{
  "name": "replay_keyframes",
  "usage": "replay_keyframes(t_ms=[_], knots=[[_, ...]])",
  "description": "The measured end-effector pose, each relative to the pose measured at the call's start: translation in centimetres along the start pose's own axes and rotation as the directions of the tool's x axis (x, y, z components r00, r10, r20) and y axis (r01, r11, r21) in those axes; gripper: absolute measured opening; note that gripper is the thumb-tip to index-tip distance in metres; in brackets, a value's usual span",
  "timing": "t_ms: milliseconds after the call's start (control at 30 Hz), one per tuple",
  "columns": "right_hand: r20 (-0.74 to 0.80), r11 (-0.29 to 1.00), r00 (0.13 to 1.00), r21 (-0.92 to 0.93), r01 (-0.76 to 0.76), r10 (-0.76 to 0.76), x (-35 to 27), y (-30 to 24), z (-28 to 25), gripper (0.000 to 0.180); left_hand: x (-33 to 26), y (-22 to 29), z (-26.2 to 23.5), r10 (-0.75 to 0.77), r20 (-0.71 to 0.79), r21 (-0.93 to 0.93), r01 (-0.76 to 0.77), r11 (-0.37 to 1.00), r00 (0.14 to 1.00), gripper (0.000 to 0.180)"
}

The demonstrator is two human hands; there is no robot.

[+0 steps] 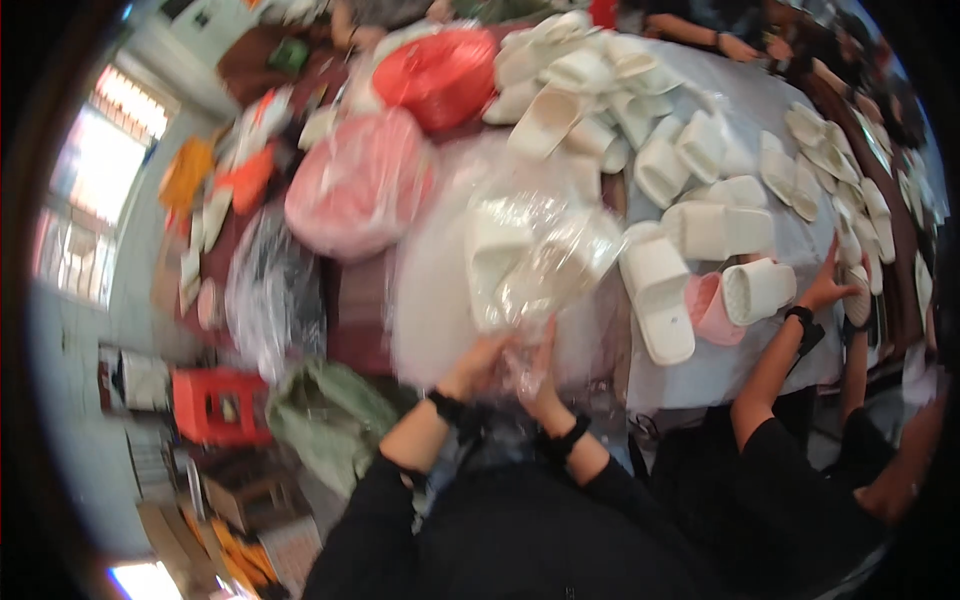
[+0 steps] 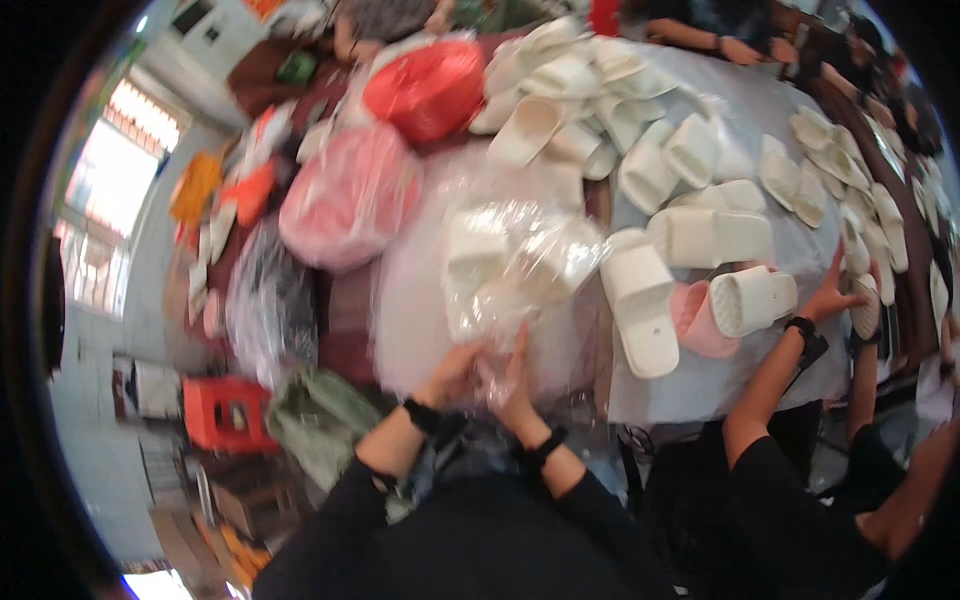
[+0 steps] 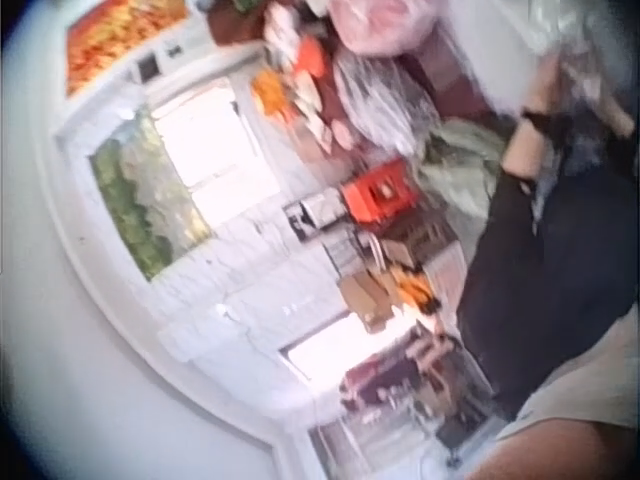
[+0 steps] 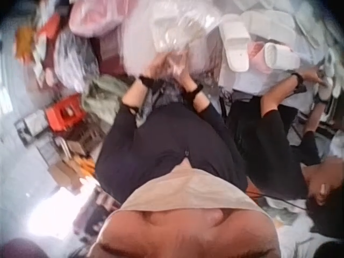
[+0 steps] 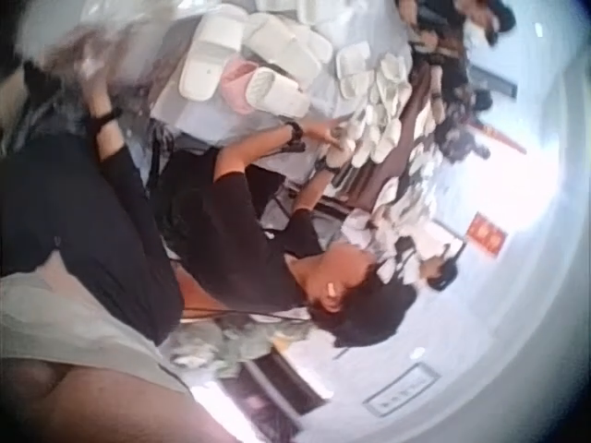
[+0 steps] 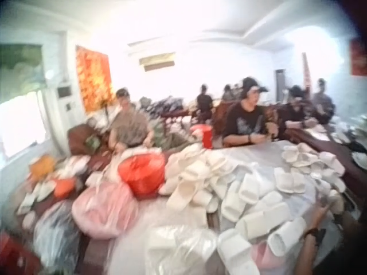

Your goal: Sorting and packing manufactured slippers into plastic bags.

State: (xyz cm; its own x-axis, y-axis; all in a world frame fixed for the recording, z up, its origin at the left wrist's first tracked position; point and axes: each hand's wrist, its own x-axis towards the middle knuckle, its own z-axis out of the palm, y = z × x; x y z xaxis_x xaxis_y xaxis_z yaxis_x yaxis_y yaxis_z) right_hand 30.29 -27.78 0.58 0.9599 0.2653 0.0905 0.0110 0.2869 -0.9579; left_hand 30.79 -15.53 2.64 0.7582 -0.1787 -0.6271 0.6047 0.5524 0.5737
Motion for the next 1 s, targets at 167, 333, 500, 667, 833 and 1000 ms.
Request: replay_keyframes(t_ms=[167,333,500,667,833,1000], knots=[[-0.038,0.963,0.977,-0.183,0.199,-0.210,0.6,1.2,-0.9,0.107,-1.9,4.9,3.3,0.047,0.023,0.009,-0.047,0.999,0.999,0.021],[-0.115,0.853,0.924,-0.440,0.281,-0.364,0.0,2.7,-0.2,0.091,-6.8,4.4,5.8,0.443,-0.113,0.085,-0.435,0.896,0.890,0.029],[0.029,0.743,0.941,-0.606,0.285,-0.336,-1.5,7.3,-3.0,0.064,-17.5,3.0,5.1,0.880,-0.028,0.750,-0.571,0.332,0.475,0.037],[0.020,0.838,0.955,-0.474,0.269,-0.296,0.2,1.5,-1.3,0.063,-27.3,5.4,-0.5,0.953,-0.280,0.790,-0.536,0.297,0.115,0.020],[0.009,0.870,0.951,-0.403,0.285,-0.308,0.3,0.5,-0.2,0.056,-34.2,5.1,-7.3,0.923,-0.296,0.914,-0.354,0.199,-0.246,0.017],[0.084,0.768,0.959,-0.581,0.269,-0.271,0.1,0.2,-0.7,0.051,-38.4,7.5,-10.8,0.984,-0.173,0.972,0.153,0.177,-0.040,0.033]])
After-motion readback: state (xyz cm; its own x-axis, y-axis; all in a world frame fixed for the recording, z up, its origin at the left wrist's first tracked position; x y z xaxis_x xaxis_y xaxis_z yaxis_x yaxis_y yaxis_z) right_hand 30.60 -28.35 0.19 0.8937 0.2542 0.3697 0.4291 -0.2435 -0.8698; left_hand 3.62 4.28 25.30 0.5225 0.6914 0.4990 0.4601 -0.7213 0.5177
